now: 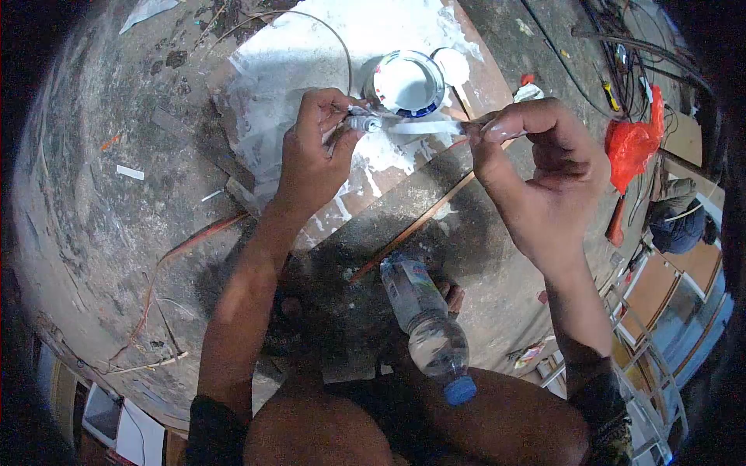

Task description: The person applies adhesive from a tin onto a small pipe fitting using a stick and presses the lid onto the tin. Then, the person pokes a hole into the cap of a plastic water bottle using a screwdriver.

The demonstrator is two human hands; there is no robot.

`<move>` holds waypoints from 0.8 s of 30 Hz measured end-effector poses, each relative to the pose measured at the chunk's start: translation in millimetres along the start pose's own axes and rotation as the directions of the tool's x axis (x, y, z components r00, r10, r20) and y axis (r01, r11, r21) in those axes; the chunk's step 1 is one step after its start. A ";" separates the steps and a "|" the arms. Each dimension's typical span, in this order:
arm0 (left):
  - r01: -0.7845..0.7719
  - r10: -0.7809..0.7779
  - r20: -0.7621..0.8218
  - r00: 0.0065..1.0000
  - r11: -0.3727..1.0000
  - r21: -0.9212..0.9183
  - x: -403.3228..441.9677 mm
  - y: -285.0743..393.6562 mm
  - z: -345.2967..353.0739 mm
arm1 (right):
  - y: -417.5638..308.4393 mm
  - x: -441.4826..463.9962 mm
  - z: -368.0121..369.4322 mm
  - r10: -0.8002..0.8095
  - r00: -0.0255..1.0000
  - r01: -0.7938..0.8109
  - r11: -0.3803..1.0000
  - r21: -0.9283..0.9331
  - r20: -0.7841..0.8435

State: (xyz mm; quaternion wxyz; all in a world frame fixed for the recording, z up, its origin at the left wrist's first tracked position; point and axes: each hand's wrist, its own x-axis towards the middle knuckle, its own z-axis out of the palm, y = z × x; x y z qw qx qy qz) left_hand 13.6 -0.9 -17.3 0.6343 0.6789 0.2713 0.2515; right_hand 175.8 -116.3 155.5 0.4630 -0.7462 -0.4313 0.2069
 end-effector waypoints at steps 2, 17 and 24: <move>-0.010 0.010 0.001 1.000 1.000 -0.010 0.2 0.6 0.3 | 0.0 0.5 0.5 -0.007 1.000 0.007 1.000 -0.020 0.002; -0.001 0.001 -0.003 1.000 0.999 -0.039 -0.2 -1.6 1.3 | 0.8 -0.4 0.7 0.005 1.000 -0.005 1.000 -0.006 -0.003; -0.007 0.007 -0.003 1.000 0.999 -0.034 0.1 0.1 0.5 | -1.1 0.1 -0.9 -0.010 1.000 0.011 1.000 -0.025 0.018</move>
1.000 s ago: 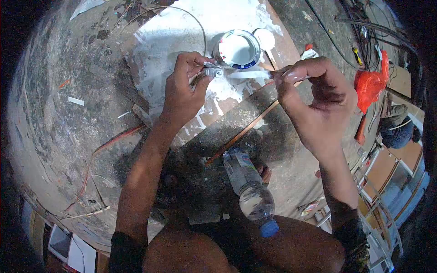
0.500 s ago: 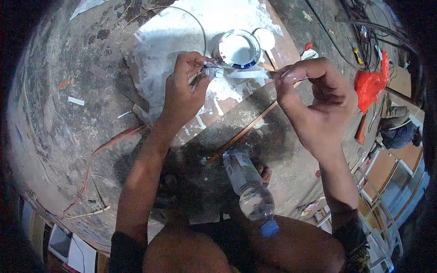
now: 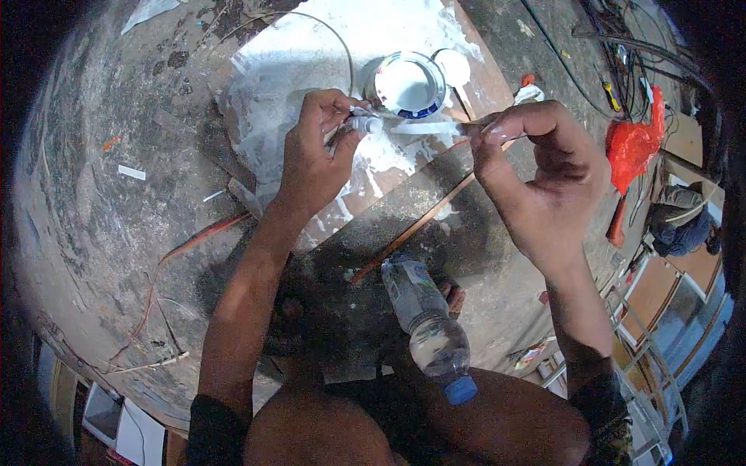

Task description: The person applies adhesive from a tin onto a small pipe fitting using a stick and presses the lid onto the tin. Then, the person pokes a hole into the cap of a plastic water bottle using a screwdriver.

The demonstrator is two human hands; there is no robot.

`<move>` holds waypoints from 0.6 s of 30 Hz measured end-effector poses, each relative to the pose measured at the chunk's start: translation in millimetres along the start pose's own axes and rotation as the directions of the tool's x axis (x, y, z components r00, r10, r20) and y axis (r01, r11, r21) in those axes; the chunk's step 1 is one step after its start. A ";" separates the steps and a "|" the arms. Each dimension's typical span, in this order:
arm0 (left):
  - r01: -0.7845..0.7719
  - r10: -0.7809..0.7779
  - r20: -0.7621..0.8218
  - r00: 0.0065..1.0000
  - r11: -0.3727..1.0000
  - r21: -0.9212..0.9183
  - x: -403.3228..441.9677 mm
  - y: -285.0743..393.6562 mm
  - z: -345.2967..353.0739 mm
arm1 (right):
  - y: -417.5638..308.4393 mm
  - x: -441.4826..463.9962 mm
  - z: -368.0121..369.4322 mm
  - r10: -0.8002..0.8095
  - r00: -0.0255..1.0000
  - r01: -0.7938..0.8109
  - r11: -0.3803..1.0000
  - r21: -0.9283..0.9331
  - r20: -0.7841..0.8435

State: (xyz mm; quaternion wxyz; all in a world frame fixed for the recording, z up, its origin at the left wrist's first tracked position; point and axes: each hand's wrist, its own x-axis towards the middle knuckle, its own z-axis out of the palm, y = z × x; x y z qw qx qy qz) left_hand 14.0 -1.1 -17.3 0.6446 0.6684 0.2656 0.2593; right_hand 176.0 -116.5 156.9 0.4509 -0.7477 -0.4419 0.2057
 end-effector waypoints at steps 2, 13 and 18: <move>-0.006 0.006 0.000 1.000 1.000 -0.008 0.0 1.6 0.3 | -0.2 -0.3 -0.4 0.001 1.000 -0.001 1.000 0.008 0.006; -0.016 0.016 0.003 1.000 1.000 0.009 0.8 -0.6 0.1 | 1.2 -1.2 0.3 -0.042 0.999 0.042 0.999 -0.015 -0.002; -0.021 0.021 -0.002 1.000 1.000 -0.005 -0.1 -1.0 0.4 | -0.7 -1.3 0.4 -0.084 0.996 0.083 0.994 -0.066 -0.002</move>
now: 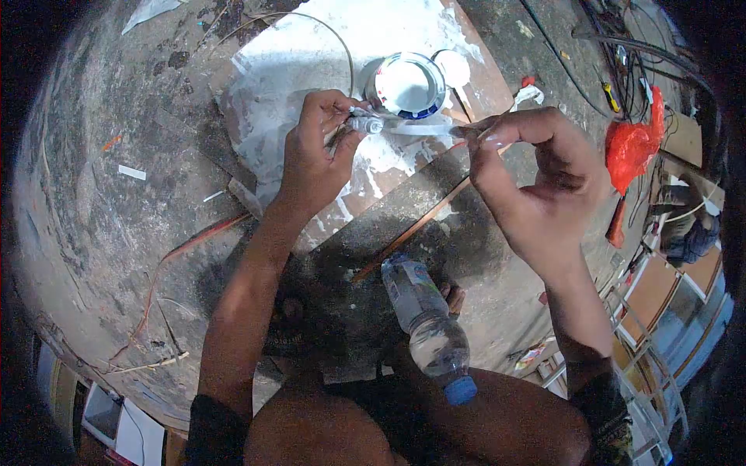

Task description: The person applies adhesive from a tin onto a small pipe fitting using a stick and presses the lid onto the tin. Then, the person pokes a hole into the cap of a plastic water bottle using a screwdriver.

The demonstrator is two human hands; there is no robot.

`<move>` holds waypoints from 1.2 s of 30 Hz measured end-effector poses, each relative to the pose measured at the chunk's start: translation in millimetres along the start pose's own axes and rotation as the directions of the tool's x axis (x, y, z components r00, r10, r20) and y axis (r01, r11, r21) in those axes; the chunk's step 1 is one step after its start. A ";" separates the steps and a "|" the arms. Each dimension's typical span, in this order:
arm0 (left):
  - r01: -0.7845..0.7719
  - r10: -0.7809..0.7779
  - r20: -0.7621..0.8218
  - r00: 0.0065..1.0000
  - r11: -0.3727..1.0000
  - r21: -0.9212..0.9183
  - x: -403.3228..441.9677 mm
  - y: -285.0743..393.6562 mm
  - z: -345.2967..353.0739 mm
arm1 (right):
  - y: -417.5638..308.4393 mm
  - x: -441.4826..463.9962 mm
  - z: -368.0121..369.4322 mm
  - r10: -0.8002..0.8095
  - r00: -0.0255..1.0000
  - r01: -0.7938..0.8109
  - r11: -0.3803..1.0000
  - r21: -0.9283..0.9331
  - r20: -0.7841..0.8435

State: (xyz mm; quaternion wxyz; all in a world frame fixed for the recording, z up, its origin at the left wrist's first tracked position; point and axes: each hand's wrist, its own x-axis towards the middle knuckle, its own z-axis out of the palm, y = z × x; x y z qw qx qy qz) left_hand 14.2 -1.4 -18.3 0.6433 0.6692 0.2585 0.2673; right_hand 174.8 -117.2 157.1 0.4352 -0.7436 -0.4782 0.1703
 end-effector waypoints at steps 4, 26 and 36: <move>-0.007 0.007 0.009 1.000 1.000 0.001 0.5 1.5 -0.7 | 2.9 -1.1 1.6 -0.007 1.000 0.007 0.999 0.037 0.000; -0.005 0.005 0.007 1.000 1.000 -0.004 0.7 -0.7 -0.3 | 4.4 1.9 -1.1 -0.250 0.966 0.257 0.957 -0.136 0.070; 0.007 -0.007 0.009 1.000 1.000 0.015 0.3 0.0 -0.9 | 6.3 2.9 -1.7 -0.340 0.933 0.357 0.918 -0.173 0.120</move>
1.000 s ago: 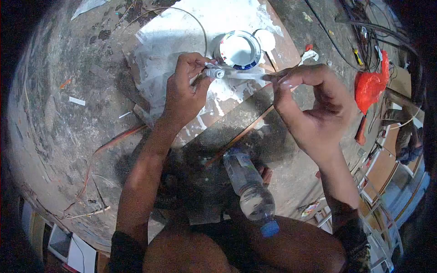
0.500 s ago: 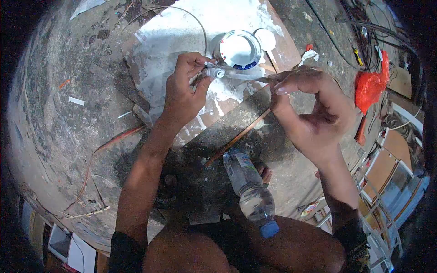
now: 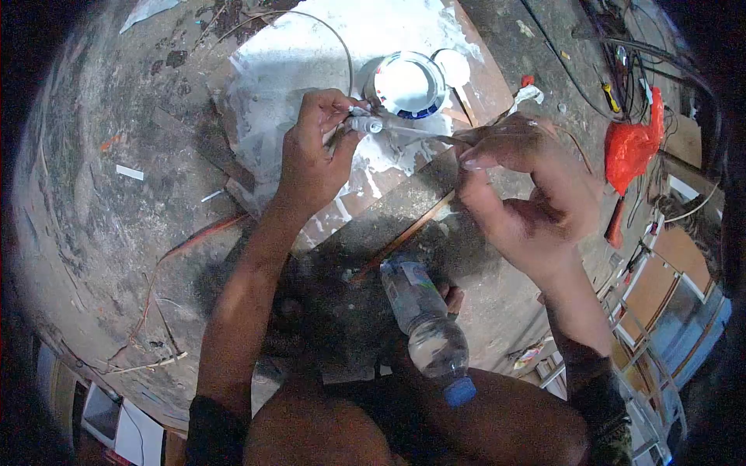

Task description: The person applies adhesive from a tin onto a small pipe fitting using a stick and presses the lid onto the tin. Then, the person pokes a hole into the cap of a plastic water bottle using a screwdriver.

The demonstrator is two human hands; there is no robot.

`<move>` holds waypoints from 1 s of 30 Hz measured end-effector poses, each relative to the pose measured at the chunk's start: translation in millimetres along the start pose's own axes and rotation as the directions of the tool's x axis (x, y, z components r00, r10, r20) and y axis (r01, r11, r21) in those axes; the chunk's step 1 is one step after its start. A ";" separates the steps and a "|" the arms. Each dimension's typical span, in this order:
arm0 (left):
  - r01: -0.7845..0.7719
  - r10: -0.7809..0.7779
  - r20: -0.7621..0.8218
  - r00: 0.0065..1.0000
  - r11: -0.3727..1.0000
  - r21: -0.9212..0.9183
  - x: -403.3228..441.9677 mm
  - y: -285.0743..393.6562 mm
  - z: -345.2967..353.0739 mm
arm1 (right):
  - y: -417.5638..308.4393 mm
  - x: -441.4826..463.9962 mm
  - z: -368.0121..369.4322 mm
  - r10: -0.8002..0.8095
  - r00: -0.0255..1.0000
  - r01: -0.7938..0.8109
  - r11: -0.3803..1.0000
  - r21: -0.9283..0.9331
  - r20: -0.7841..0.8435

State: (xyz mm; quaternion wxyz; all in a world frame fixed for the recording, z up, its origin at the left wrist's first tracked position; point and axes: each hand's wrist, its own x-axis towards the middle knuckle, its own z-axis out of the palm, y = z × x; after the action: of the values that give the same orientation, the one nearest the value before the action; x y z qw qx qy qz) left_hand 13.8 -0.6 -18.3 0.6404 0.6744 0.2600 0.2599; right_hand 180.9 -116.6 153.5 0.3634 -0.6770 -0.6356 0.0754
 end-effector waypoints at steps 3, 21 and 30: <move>0.002 -0.002 -0.005 1.000 1.000 -0.027 -0.1 -1.7 0.8 | 0.1 1.4 -0.9 -0.023 1.000 0.023 1.000 -0.018 0.013; 0.019 -0.019 -0.005 1.000 1.000 -0.022 -0.1 -4.0 0.3 | 4.1 -3.5 9.9 -0.007 0.992 0.016 0.997 -0.074 0.123; 0.046 -0.048 -0.021 0.999 0.996 -0.076 -0.2 -0.5 1.6 | 17.9 -3.2 12.4 -0.038 0.999 0.039 0.998 -0.051 0.028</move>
State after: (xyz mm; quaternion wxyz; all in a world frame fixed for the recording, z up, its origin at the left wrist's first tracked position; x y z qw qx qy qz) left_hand 14.7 -1.9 -18.8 0.6683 0.6405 0.2730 0.2618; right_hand 187.8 -113.3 132.8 0.3387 -0.6726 -0.6551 0.0612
